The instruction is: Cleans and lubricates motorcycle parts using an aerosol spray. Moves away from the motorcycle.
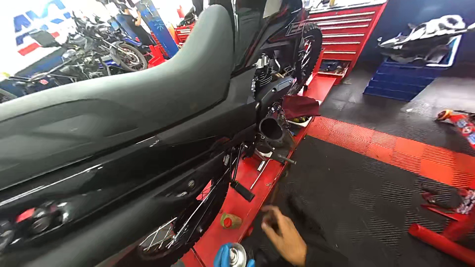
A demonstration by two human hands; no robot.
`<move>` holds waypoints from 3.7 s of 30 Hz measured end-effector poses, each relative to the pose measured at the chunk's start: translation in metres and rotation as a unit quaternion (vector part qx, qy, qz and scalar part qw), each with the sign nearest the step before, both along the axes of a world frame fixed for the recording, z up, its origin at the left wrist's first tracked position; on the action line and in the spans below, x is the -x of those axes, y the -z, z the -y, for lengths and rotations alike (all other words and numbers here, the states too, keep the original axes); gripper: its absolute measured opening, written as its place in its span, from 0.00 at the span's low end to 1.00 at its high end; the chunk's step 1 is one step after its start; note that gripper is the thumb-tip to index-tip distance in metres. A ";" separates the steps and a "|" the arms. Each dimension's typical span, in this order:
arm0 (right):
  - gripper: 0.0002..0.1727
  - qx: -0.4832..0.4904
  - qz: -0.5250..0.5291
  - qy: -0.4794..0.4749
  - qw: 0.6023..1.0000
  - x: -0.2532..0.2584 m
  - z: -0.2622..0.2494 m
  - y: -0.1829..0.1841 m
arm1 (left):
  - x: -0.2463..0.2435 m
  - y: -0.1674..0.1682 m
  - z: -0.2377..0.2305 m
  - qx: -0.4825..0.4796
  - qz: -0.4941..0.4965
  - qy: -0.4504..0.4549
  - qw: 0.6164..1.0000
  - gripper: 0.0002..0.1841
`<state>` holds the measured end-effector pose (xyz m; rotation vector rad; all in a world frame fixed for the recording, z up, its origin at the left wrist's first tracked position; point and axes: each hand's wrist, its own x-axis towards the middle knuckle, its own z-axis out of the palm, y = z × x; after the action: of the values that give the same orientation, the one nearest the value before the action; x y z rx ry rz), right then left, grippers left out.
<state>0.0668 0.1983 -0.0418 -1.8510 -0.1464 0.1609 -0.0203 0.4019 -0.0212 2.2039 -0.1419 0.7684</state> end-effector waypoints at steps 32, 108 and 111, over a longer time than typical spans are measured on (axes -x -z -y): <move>0.41 -0.105 -0.012 -0.042 0.994 -0.310 0.266 0.048 | -0.311 -0.070 0.321 0.599 -0.367 -0.110 0.703 0.25; 0.38 0.166 0.110 -0.153 0.968 -0.320 0.224 0.000 | -0.254 -0.005 0.282 0.536 -0.399 -0.030 0.744 0.20; 0.38 0.188 0.113 -0.148 0.964 -0.318 0.222 -0.004 | -0.255 -0.005 0.282 0.534 -0.399 -0.027 0.745 0.20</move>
<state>0.3849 -0.0237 -0.0383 -2.2158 -0.5874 0.1944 0.2342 0.1203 -0.0163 1.2136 0.6504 -0.1738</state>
